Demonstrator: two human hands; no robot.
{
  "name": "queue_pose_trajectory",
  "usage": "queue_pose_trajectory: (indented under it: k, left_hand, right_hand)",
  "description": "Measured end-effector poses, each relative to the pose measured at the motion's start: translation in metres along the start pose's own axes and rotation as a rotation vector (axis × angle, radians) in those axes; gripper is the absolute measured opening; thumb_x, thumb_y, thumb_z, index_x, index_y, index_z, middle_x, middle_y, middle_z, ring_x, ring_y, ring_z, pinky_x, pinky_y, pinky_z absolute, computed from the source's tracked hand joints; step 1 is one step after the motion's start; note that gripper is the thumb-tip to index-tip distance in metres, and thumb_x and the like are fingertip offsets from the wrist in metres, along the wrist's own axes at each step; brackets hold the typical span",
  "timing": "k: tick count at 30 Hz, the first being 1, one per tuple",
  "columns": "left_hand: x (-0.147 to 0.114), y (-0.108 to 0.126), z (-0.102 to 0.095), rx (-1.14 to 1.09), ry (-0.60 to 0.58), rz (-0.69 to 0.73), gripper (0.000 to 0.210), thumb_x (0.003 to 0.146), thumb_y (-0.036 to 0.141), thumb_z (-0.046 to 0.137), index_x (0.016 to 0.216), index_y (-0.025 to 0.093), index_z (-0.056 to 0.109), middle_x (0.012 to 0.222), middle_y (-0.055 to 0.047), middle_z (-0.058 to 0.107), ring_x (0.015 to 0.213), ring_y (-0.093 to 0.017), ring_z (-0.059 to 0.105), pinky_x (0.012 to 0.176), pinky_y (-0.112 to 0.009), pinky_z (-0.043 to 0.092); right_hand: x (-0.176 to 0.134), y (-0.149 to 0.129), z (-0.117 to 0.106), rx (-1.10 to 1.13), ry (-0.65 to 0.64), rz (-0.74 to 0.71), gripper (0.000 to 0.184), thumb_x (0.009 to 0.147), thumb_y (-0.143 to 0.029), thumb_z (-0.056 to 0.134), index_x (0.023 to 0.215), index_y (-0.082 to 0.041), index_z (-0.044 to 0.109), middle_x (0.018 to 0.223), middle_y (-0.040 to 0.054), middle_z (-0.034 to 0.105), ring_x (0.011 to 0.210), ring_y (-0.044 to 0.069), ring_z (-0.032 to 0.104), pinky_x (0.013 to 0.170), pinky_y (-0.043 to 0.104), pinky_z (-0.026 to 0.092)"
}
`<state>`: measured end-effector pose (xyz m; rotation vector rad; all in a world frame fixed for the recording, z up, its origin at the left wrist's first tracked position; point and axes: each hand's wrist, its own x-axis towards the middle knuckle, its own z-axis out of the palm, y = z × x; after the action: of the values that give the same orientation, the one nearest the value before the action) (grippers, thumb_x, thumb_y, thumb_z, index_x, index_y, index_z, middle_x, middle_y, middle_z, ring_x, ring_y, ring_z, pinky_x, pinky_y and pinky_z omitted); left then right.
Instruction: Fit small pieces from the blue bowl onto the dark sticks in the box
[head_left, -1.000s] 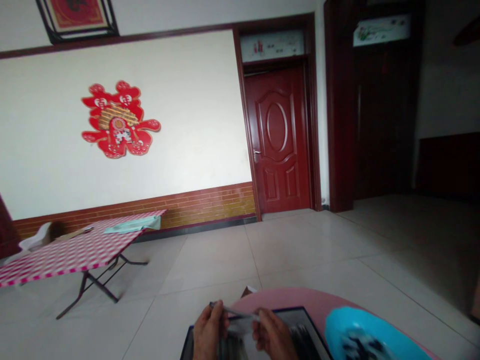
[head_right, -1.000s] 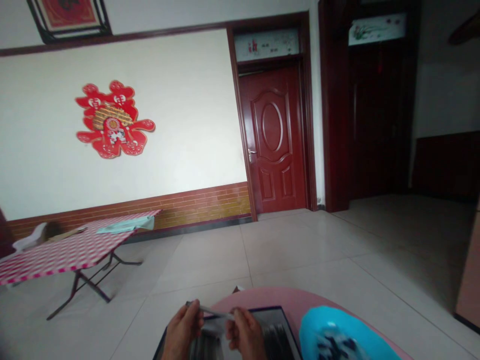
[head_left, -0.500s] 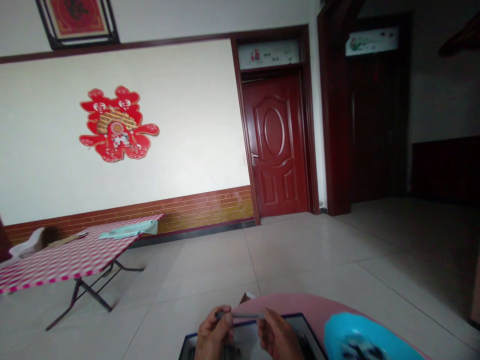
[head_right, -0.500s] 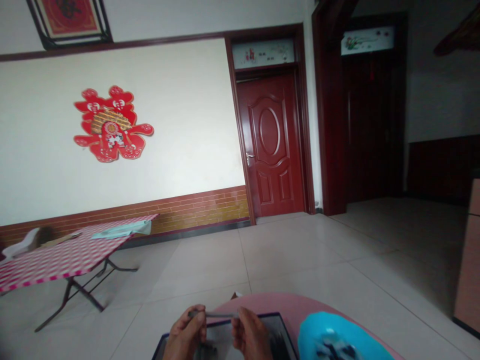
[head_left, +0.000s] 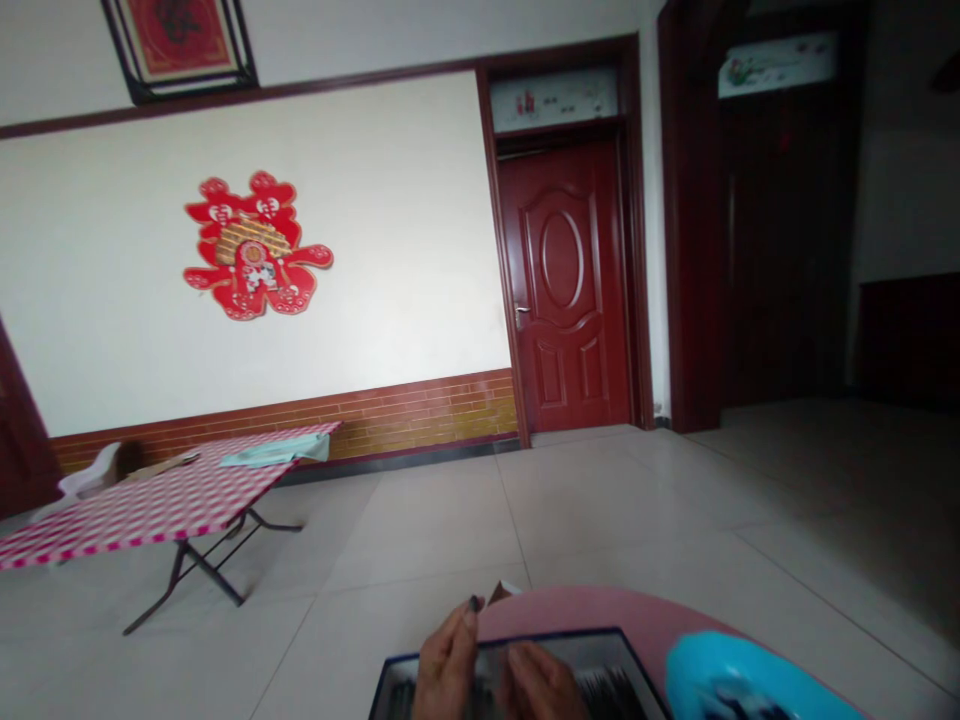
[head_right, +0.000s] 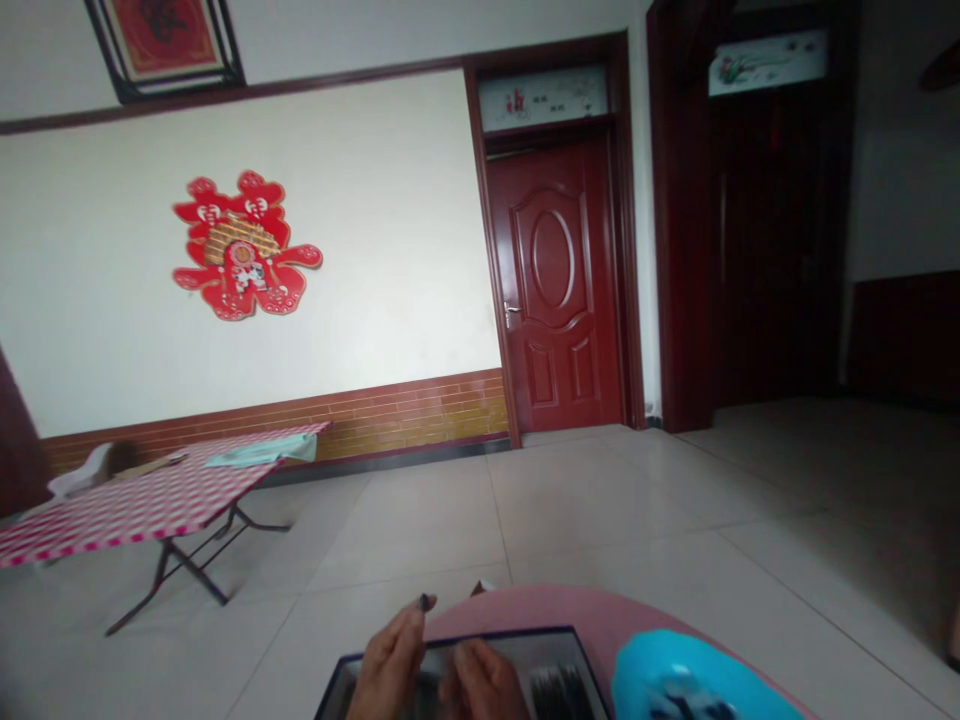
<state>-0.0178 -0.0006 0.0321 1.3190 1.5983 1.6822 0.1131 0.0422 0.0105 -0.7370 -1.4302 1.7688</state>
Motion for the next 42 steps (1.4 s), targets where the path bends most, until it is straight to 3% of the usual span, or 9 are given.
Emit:
queue_pose_trajectory:
  k: [3,6,10,17,24,29,33,42]
  left_hand:
    - [-0.006,-0.004,0.002,0.333,-0.051,0.268,0.033,0.081,0.045,0.049,0.098,0.023,0.066,0.088,-0.007,0.068,0.079,-0.021,0.063,0.07,-0.027,0.05]
    - [-0.012,-0.003,0.006,0.713,-0.114,0.475,0.028,0.086,0.032,0.041,0.099,0.023,0.064,0.078,-0.007,0.068,0.068,-0.019,0.065,0.063,-0.025,0.05]
    - [-0.016,-0.001,0.009,0.92,-0.165,0.564,0.024,0.087,0.023,0.038,0.097,0.024,0.059,0.08,-0.004,0.068,0.071,-0.018,0.066,0.061,-0.023,0.049]
    - [-0.016,-0.006,0.013,1.022,-0.229,0.463,0.016,0.084,0.016,0.043,0.088,0.025,0.056,0.078,-0.002,0.067,0.069,-0.016,0.065,0.052,-0.02,0.044]
    - [-0.017,-0.008,0.018,1.152,-0.212,0.544,0.027,0.076,0.009,0.049,0.094,0.025,0.06,0.09,-0.005,0.066,0.085,-0.023,0.062,0.068,-0.028,0.048]
    - [-0.022,0.003,0.023,1.138,-0.294,0.365,0.029,0.077,0.006,0.044,0.095,0.022,0.059,0.088,-0.005,0.066,0.081,-0.021,0.063,0.065,-0.026,0.047]
    - [-0.024,0.016,0.023,1.04,-0.313,0.236,0.02,0.086,0.015,0.041,0.098,0.022,0.056,0.089,-0.006,0.067,0.082,-0.02,0.064,0.063,-0.024,0.045]
    - [-0.025,0.011,0.015,1.014,-0.23,0.444,0.028,0.087,0.013,0.039,0.107,0.024,0.054,0.101,-0.006,0.062,0.091,-0.019,0.059,0.074,-0.027,0.045]
  right_hand:
    - [0.0,-0.011,-0.007,-0.009,0.101,-0.044,0.05,0.07,-0.067,0.048,0.072,-0.018,0.058,0.059,-0.0012,0.055,0.047,0.01,0.046,0.043,0.022,0.033]
    - [0.0,-0.016,-0.01,-0.049,0.164,-0.092,0.05,0.07,-0.066,0.049,0.069,-0.017,0.058,0.055,-0.0016,0.053,0.048,0.011,0.047,0.044,0.023,0.034]
    - [0.003,-0.01,-0.011,-0.083,0.175,-0.067,0.047,0.067,-0.062,0.054,0.065,-0.016,0.058,0.05,-0.003,0.051,0.043,0.009,0.044,0.041,0.022,0.032]
    - [0.004,-0.002,-0.013,-0.064,0.193,-0.017,0.046,0.066,-0.063,0.055,0.061,-0.017,0.056,0.047,-0.0038,0.049,0.041,0.009,0.043,0.04,0.022,0.03]
    - [0.001,-0.003,-0.015,-0.151,0.216,-0.036,0.052,0.066,-0.068,0.051,0.053,-0.018,0.051,0.045,-0.0038,0.045,0.04,0.009,0.04,0.041,0.024,0.029]
    - [-0.002,-0.01,-0.016,-0.11,0.184,-0.034,0.048,0.064,-0.063,0.056,0.052,-0.017,0.053,0.044,-0.004,0.045,0.042,0.009,0.04,0.044,0.024,0.029]
    - [-0.002,-0.01,-0.018,-0.076,0.172,-0.02,0.038,0.066,-0.053,0.058,0.061,-0.016,0.058,0.048,-0.0042,0.049,0.045,0.009,0.041,0.045,0.023,0.029]
    - [-0.005,-0.014,-0.018,-0.043,0.178,0.036,0.034,0.065,-0.049,0.062,0.063,-0.016,0.061,0.052,-0.0031,0.052,0.048,0.009,0.043,0.047,0.024,0.03]
